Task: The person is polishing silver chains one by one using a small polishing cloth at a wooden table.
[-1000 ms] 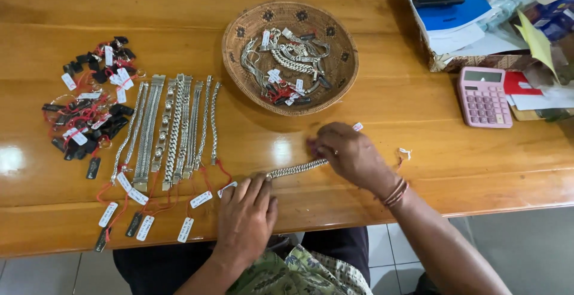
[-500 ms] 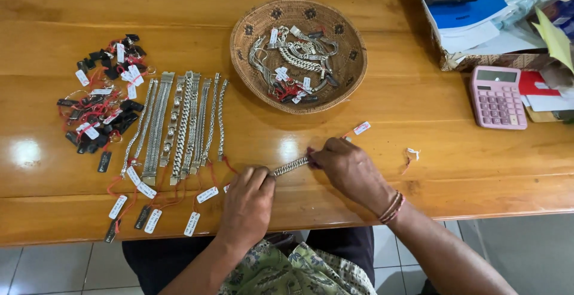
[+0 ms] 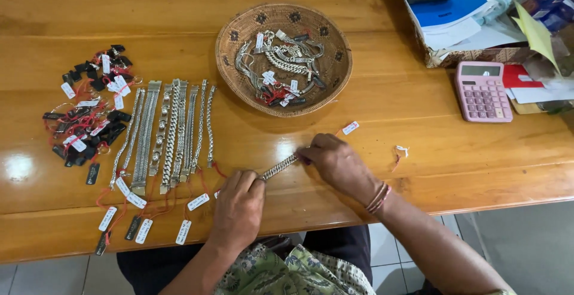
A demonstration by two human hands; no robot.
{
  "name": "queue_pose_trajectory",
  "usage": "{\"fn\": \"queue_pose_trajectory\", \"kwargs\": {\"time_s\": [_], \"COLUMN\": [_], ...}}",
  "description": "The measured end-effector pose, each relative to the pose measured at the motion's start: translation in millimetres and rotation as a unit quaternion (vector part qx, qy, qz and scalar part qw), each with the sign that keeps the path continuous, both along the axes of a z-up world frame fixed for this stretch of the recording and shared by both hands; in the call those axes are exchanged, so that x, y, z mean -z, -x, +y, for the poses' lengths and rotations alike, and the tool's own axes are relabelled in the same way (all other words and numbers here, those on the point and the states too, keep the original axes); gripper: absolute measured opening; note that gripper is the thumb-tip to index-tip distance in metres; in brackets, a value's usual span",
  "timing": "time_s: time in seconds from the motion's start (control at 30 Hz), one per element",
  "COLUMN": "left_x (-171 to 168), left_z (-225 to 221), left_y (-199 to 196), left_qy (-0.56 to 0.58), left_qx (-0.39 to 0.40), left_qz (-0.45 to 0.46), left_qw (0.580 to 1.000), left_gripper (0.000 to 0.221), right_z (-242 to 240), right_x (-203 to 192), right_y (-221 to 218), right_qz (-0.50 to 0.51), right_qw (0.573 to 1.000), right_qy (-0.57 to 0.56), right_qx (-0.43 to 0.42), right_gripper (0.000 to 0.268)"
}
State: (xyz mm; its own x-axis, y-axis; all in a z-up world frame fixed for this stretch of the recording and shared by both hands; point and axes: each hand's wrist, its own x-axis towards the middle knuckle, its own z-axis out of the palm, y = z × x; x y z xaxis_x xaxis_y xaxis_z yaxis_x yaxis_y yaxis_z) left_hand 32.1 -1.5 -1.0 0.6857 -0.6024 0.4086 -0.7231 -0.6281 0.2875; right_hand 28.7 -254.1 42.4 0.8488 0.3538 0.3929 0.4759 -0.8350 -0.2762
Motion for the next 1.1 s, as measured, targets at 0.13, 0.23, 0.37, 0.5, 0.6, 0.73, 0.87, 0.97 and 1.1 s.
{"fn": "queue_pose_trajectory", "kwargs": {"time_s": [0.13, 0.23, 0.37, 0.5, 0.6, 0.73, 0.87, 0.97, 1.1], "left_x": [-0.7, -0.2, -7.7, -10.3, 3.9, 5.4, 2.8, 2.0, 6.7], "left_z": [-0.9, -2.4, -3.0, -3.0, 0.6, 0.7, -1.0, 1.2, 3.8], "left_y": [1.8, 2.5, 2.4, -1.1, 1.4, 3.3, 1.7, -0.6, -2.5], "left_qy": [-0.019, -0.007, 0.033, 0.036, 0.008, -0.009, -0.017, -0.044, -0.109], "left_qx": [-0.006, -0.007, -0.011, 0.001, -0.014, -0.016, -0.01, -0.003, 0.012], "left_qz": [0.01, 0.022, -0.01, -0.018, 0.005, -0.001, -0.001, 0.014, 0.033], "left_qw": [1.0, 1.0, 0.999, 0.999, 1.0, 1.0, 1.0, 0.999, 0.993], "left_gripper": [0.013, 0.012, 0.014, 0.011, 0.01, 0.012, 0.009, 0.01, 0.017], "right_z": [-18.8, 27.6, 60.9, 25.8, -24.5, -0.4, 54.6, 27.2, -42.6], "right_x": [-11.4, -28.5, 2.1, -20.5, 2.6, -13.6, -0.6, 5.0, 7.8], "right_y": [0.0, 4.5, 7.8, 4.9, 0.7, 4.0, 8.9, 7.4, 6.3], "right_qz": [0.06, 0.029, -0.032, 0.041, 0.011, 0.004, -0.041, -0.024, 0.006], "right_qw": [0.995, 0.993, 0.997, 0.998, 0.998, 0.99, 0.997, 0.998, 0.996], "right_qy": [0.031, -0.103, -0.072, -0.027, -0.013, 0.063, -0.064, -0.044, 0.005], "right_qx": [0.071, 0.055, -0.019, 0.028, 0.053, 0.128, 0.006, 0.034, 0.084], "right_gripper": [0.013, 0.02, 0.008, 0.015, 0.012, 0.032, 0.012, 0.01, 0.021]}}
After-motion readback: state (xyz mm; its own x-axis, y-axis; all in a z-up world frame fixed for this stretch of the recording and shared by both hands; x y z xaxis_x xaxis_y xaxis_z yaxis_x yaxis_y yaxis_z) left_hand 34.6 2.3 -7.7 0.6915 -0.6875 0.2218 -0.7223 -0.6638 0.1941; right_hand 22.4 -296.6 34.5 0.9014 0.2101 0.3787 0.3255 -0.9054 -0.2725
